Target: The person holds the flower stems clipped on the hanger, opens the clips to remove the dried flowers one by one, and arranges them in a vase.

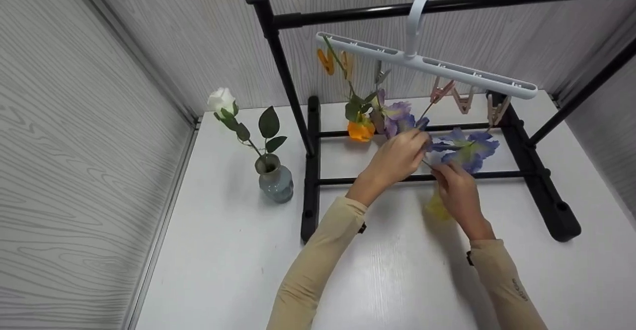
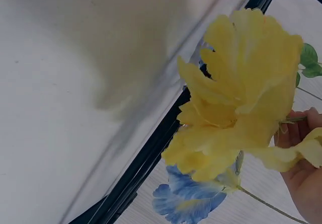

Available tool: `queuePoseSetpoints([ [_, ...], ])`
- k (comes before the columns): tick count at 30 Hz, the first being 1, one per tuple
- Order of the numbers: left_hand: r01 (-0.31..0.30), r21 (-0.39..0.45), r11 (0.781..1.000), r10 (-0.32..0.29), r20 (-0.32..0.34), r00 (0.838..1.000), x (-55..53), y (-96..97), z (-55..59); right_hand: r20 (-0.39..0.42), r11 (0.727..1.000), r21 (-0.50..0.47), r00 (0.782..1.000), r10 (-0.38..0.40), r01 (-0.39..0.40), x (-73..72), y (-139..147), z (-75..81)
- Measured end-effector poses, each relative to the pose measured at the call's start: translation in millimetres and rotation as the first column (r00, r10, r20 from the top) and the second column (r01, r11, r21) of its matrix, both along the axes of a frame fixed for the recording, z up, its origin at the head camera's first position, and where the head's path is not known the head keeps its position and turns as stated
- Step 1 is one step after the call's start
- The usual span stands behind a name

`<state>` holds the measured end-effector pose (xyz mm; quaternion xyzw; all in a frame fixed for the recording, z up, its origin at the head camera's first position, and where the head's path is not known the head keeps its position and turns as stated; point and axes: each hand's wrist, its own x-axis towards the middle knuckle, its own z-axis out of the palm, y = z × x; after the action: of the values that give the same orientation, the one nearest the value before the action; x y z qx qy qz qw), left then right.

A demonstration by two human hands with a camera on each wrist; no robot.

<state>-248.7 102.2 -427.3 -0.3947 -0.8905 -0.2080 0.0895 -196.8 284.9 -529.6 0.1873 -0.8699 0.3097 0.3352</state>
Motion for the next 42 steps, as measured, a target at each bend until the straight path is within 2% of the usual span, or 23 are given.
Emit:
queuePoseSetpoints([
  [2,-0.007,-0.032,0.999,0.006,-0.019,1.0,1.6,-3.1,-10.8,-0.022,1.0,0.001,1.0,0.006,-0.006,-1.9,0,1.5],
  [5,-0.019,-0.057,0.998,0.014,-0.082,0.997,4.5,-6.3,-26.0,-0.054,0.999,0.039,0.999,-0.001,0.003,-4.5,-2,4.3],
  [10,-0.05,-0.058,0.997,0.037,-0.199,0.979,10.7,-8.7,-44.3,-0.096,0.993,0.115,0.995,0.007,0.004,-6.8,-8,9.4],
  [13,-0.103,-0.084,0.991,0.08,-0.238,0.968,14.3,-9.6,-48.5,-0.101,0.99,0.137,0.994,0.03,-0.015,-7.7,-12,11.6],
  [16,-0.145,-0.152,0.978,0.101,-0.267,0.958,17.8,-9.2,-49.5,-0.101,0.985,0.17,0.994,0.039,-0.021,-6.8,-15,13.2],
  [22,-0.185,-0.232,0.955,0.121,-0.264,0.957,21.9,-7.2,-51.1,-0.101,0.978,0.202,0.992,0.071,-0.05,-6.9,-19,14.0],
  [25,-0.202,-0.23,0.952,0.153,-0.212,0.965,23.5,-7.7,-51.7,-0.109,0.974,0.219,0.99,0.092,-0.066,-7.7,-21,13.4],
  [30,-0.205,-0.192,0.96,0.195,-0.07,0.978,25.5,-11.7,-50.9,-0.12,0.96,0.26,0.984,0.135,-0.1,-7.0,-25,13.0],
  [33,-0.187,-0.158,0.97,0.192,0.02,0.981,25.4,-14.8,-50.7,-0.131,0.953,0.281,0.98,0.153,-0.112,-5.9,-27,12.1],
  [35,-0.176,-0.131,0.976,0.189,0.099,0.977,24.7,-16.9,-51.0,-0.141,0.949,0.294,0.977,0.162,-0.115,-5.6,-28,11.7],
  [37,-0.166,-0.082,0.983,0.179,0.192,0.965,23.8,-19.1,-51.4,-0.147,0.945,0.302,0.974,0.172,-0.121,-5.4,-29,11.7],
  [38,-0.167,-0.048,0.985,0.174,0.249,0.953,23.4,-20.1,-51.8,-0.143,0.943,0.308,0.974,0.178,-0.127,-5.3,-30,11.9],
  [40,-0.179,0.027,0.984,0.156,0.367,0.917,23.2,-22.2,-53.6,-0.141,0.94,0.316,0.973,0.185,-0.133,-4.8,-31,12.0],
  [42,-0.202,0.109,0.973,0.13,0.466,0.875,23.6,-24.6,-55.6,-0.142,0.94,0.312,0.972,0.189,-0.137,-3.8,-33,12.4],
])
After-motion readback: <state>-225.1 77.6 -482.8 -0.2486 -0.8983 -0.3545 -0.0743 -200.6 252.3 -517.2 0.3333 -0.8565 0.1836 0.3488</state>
